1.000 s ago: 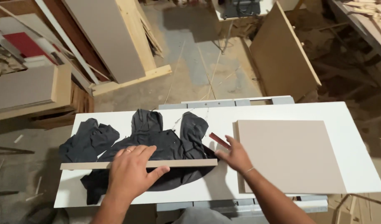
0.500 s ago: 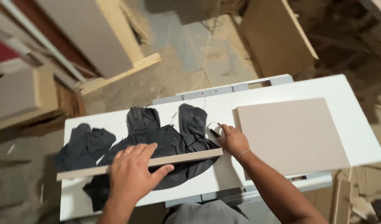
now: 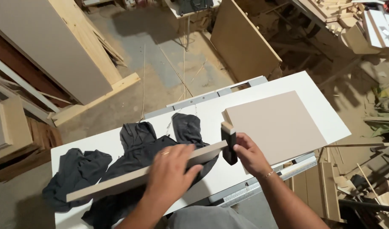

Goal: Sand the edges of wooden panels using a sanding block and wipe them clean with a cloth.

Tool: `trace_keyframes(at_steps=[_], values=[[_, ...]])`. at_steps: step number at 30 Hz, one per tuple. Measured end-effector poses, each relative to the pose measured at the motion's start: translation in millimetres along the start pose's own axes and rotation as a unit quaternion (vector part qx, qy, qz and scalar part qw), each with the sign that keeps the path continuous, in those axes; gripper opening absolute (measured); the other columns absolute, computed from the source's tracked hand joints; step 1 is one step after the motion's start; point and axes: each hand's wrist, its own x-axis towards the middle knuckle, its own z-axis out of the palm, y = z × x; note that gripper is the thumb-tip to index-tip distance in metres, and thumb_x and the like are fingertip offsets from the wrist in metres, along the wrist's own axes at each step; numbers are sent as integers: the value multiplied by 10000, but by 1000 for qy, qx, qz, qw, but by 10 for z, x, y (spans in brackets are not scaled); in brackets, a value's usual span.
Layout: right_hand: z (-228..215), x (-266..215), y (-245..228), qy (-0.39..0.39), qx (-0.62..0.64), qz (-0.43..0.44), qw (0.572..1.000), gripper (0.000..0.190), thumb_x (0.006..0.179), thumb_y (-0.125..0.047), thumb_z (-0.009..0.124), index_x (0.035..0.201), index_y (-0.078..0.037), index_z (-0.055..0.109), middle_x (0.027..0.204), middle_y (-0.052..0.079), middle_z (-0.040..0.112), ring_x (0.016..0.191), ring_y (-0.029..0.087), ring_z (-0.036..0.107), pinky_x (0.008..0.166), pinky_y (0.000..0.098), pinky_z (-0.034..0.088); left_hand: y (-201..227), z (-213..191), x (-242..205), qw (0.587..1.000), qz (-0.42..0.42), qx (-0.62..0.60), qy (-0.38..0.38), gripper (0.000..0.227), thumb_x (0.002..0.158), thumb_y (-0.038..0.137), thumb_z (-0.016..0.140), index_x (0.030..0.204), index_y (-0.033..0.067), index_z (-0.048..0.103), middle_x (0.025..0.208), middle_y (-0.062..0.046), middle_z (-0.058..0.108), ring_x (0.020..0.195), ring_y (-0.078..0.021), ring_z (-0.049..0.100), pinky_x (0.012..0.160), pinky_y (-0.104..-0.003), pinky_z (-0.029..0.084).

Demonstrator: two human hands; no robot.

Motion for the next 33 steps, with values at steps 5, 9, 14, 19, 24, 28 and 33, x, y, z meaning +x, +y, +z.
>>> trace_keyframes(at_steps=[5,9,14,19,24,28,33], values=[[206,-54,-54,-40,-35,-59,997,170,974,-56,570,1143,-69,572,1011,62,605,905,175,570,803,327,477,282,214,318,997,72,-25,-32,569,915,393,709,1413,147,587,1188,-75,696,1001,-331,645,812,-486,506],[220,-65,2,-12,-94,-86,992,244,895,22,573,1125,-59,571,953,64,611,860,175,578,734,328,474,366,495,415,997,69,-9,-31,431,926,357,671,1311,171,616,986,-72,695,852,-338,692,700,-460,547],[63,33,168,-11,-78,-98,992,268,895,25,676,1146,-24,595,910,77,641,826,171,589,704,338,482,387,745,503,997,61,45,-2,248,942,385,613,1098,195,642,820,-18,657,757,-296,708,632,-399,562],[35,117,42,-25,-69,-109,991,379,868,27,749,1216,-8,602,972,99,703,844,164,636,743,336,532,303,784,499,996,51,68,-2,288,921,458,610,1081,218,617,817,-24,652,753,-303,706,617,-431,563],[44,123,-87,-47,-50,-148,987,434,874,53,714,1283,21,575,1117,159,706,997,209,642,872,409,537,311,2,561,979,-53,42,-191,331,919,436,657,1041,128,672,888,-122,743,862,-409,723,719,-492,575],[119,162,-175,-71,-64,-226,969,501,834,59,760,1299,39,574,1299,233,638,1215,309,608,1037,511,484,355,-120,597,965,-86,63,-238,295,905,405,661,971,119,676,864,-136,739,895,-428,716,748,-507,568],[324,101,-344,-75,-111,-276,952,488,836,17,769,1303,29,630,1322,265,609,1306,397,576,1089,534,449,457,-210,602,964,-101,70,-234,207,894,316,653,928,114,682,801,-130,718,855,-414,712,727,-469,577]])
